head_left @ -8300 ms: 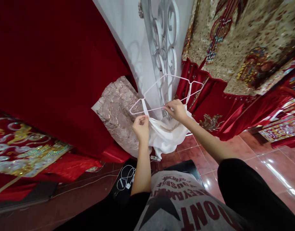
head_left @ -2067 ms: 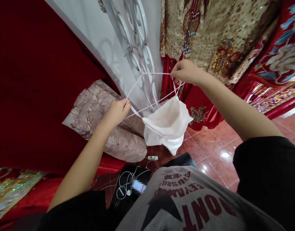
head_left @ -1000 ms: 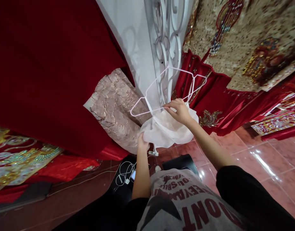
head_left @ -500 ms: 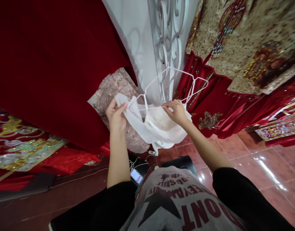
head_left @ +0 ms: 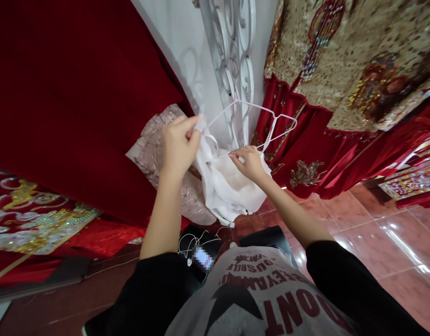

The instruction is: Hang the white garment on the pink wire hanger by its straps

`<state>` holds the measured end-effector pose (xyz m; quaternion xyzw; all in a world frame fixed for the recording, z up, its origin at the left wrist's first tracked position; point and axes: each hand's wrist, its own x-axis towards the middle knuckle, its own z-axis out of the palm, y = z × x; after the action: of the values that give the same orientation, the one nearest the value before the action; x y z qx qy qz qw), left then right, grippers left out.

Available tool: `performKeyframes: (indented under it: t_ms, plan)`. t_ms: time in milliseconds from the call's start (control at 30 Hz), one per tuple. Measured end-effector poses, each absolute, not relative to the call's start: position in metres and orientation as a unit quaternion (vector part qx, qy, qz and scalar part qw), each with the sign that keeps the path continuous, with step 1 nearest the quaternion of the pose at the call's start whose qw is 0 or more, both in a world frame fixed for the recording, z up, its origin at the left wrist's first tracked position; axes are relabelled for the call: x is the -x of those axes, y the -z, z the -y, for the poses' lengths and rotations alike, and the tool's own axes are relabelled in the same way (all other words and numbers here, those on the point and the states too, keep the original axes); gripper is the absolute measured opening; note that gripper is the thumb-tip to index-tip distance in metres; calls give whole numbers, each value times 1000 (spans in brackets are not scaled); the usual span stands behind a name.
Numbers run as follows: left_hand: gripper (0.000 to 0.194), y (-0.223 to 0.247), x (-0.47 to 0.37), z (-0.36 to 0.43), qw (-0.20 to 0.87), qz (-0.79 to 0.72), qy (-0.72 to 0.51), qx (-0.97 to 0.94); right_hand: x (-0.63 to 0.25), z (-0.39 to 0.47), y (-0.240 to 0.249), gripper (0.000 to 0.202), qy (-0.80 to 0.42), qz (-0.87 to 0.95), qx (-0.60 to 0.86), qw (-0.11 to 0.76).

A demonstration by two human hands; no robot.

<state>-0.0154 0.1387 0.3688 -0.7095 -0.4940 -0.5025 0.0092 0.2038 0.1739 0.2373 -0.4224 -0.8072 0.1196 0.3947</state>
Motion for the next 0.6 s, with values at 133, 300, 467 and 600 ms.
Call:
performKeyframes:
  t_ms: [133,300,467,600]
  plan:
    - [25,-367,-23,-147,1,458,399,794,-201,-172,-237,28,-123,811,417,392]
    - [25,-332,-66,-120,-103,388,365,840,-205,-174,-238,19,-116,816,450,344]
    - [17,-275,-65,-86,-136,387,490,769,-208,-172,-241,22,-116,819,428,363]
    - [20,-229,-20,-79,-94,529,718,443,-210,-170,-242,31,-104,810,433,381]
